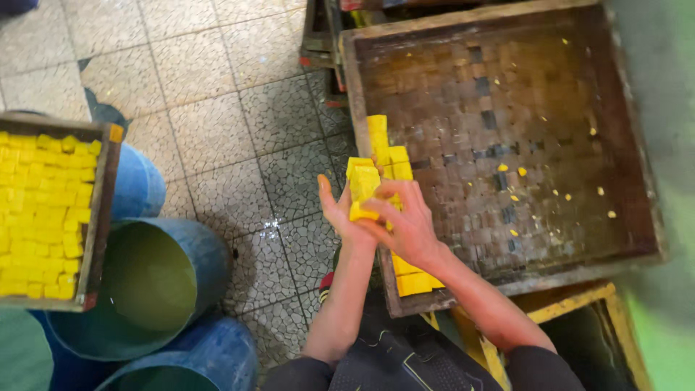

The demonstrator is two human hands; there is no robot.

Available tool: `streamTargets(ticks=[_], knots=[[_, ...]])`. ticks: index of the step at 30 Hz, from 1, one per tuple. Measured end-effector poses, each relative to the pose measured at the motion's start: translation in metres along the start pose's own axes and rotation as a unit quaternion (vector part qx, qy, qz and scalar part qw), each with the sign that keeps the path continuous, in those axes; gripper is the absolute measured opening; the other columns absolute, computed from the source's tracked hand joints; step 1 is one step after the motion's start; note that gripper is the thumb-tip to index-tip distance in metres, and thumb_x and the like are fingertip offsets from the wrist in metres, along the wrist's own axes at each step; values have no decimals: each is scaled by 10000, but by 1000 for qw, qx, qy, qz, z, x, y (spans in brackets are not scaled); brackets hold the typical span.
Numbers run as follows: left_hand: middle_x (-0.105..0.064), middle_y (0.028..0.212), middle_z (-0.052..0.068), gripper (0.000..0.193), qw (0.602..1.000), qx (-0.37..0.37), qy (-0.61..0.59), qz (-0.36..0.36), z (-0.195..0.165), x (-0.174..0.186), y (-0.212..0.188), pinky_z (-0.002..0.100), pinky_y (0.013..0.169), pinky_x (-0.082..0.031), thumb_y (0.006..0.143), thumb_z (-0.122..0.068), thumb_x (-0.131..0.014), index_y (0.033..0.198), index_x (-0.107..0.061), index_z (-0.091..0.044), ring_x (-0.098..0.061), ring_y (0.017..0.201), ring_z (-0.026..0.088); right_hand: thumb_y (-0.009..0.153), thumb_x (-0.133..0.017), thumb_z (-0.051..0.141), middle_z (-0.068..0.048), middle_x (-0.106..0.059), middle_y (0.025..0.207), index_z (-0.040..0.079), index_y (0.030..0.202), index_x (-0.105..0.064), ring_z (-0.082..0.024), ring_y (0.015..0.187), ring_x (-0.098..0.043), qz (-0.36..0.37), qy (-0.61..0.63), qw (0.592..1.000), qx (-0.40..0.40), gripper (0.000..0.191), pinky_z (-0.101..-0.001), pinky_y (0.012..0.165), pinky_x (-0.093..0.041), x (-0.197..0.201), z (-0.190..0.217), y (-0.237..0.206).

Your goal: The person repeatedly picks yellow food cubes from a woven tray and places them into a bucket below. The person occasionally rinses hands in a nearby water container and continues transferring the cubes until the tray is nearly empty.

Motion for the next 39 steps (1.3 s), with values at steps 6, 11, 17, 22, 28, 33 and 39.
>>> streamTargets(ticks=[6,11,17,22,28,33,39], knots=[[-677,1193,166,821,983,24,98,156,30,5,1,435,897,-543,1010,-703,-488,1404,-544,15,-662,992,326,740,-795,198,-167,-649,957,158,1626,-58,-332,829,-690,82,241,875,-413,1154,-404,770,-570,-4,-63,-46],[-658,1278,119,608,928,18,359,101,71,52,9,413,995,-535,1087,-521,-438,1396,-565,-13,-658,1122,255,967,-631,315,-183,-628,1396,140,1669,88,-305,1208,-679,22,290,861,-416,1020,-383,1024,-509,9,-82,-93],[-599,1443,77,647,847,60,519,92,130,47,-18,395,1128,-441,1069,-519,-371,1482,-485,-34,-563,1323,247,1022,-678,269,-171,-560,1475,60,1568,-377,-286,1353,-577,-169,416,807,-384,657,-384,1126,-454,15,-116,-168],[-567,1497,137,750,793,131,574,157,183,8,-57,434,1143,-353,1010,-591,-430,1513,-478,-37,-485,1408,267,964,-697,197,-156,-617,1232,53,1462,-477,-296,1020,-612,-360,661,495,-434,563,-439,839,-511,36,-138,-284],[-596,1328,175,507,768,41,614,176,151,-14,-69,455,1138,-445,1087,-397,-554,1388,-556,11,-568,1223,285,1054,-663,314,-67,-654,1074,150,1425,-509,-209,862,-691,-554,620,401,-384,433,-346,573,-561,165,-127,-546],[-609,1268,128,443,768,46,625,133,155,9,-76,426,1072,-458,1048,-361,-576,1323,-575,-14,-582,1162,252,975,-684,279,-26,-582,1205,178,1534,-364,-214,872,-691,-349,264,456,-775,651,-384,535,-617,114,-175,-637],[-610,1252,124,326,745,8,661,87,138,18,-99,417,1062,-458,1072,-290,-575,1284,-568,-43,-574,1145,238,917,-681,418,-285,-684,1197,70,1649,-167,-425,1021,-698,-88,100,494,-859,960,-490,800,-577,69,-193,-649]])
Point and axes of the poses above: each hand's wrist, its own y-axis towards the middle knuckle, its own x-axis out of the back of the hand, z = x × y, the point moved 8 cm from there along y, towards the middle knuckle
